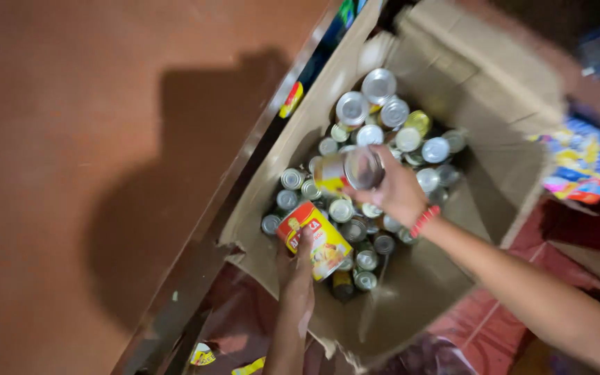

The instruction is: Organize and stock instant noodles and canned goods on grocery store shelves.

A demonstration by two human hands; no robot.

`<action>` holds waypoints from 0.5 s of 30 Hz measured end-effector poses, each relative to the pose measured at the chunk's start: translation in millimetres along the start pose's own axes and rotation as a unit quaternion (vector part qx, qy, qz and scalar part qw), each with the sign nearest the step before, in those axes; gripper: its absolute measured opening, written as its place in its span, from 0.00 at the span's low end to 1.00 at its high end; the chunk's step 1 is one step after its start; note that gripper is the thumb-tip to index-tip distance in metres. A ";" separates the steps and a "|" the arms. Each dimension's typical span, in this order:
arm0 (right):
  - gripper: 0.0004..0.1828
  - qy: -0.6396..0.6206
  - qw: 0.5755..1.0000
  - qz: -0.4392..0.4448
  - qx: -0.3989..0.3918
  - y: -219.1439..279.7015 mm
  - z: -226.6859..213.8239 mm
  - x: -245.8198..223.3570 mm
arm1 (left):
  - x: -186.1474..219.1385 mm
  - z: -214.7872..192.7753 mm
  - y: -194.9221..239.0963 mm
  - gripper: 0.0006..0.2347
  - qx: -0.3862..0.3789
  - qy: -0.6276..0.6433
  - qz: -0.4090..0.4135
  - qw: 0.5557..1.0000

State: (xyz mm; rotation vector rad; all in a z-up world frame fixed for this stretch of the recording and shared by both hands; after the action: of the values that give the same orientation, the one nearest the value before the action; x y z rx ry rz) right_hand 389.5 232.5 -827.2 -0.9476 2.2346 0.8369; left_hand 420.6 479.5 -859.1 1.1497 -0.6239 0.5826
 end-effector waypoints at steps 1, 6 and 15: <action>0.52 0.001 1.000 -0.007 0.010 21.5 -20.6 -13.2 | 6.3 1.7 15.1 0.21 -0.008 0.002 0.009 1.000; 0.32 0.046 0.995 0.020 -0.088 122.7 -131.8 -115.9 | 53.1 16.8 94.2 0.23 0.006 -0.023 -0.018 1.000; 0.52 0.076 0.984 -0.128 -0.099 249.5 -330.4 -278.1 | 209.3 83.7 279.2 0.33 -0.240 0.015 0.188 0.952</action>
State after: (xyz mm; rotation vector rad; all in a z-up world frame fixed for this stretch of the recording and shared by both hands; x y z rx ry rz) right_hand 278.7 247.1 -341.1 -1.4011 2.1201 0.9059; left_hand 356.7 505.7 -507.0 0.5655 -0.9103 0.7193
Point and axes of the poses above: each hand's wrist, its own y-axis away from the middle knuckle, its own z-axis out of the palm, x = y × z, the point moved 5 cm from there along -y, towards the middle knuckle
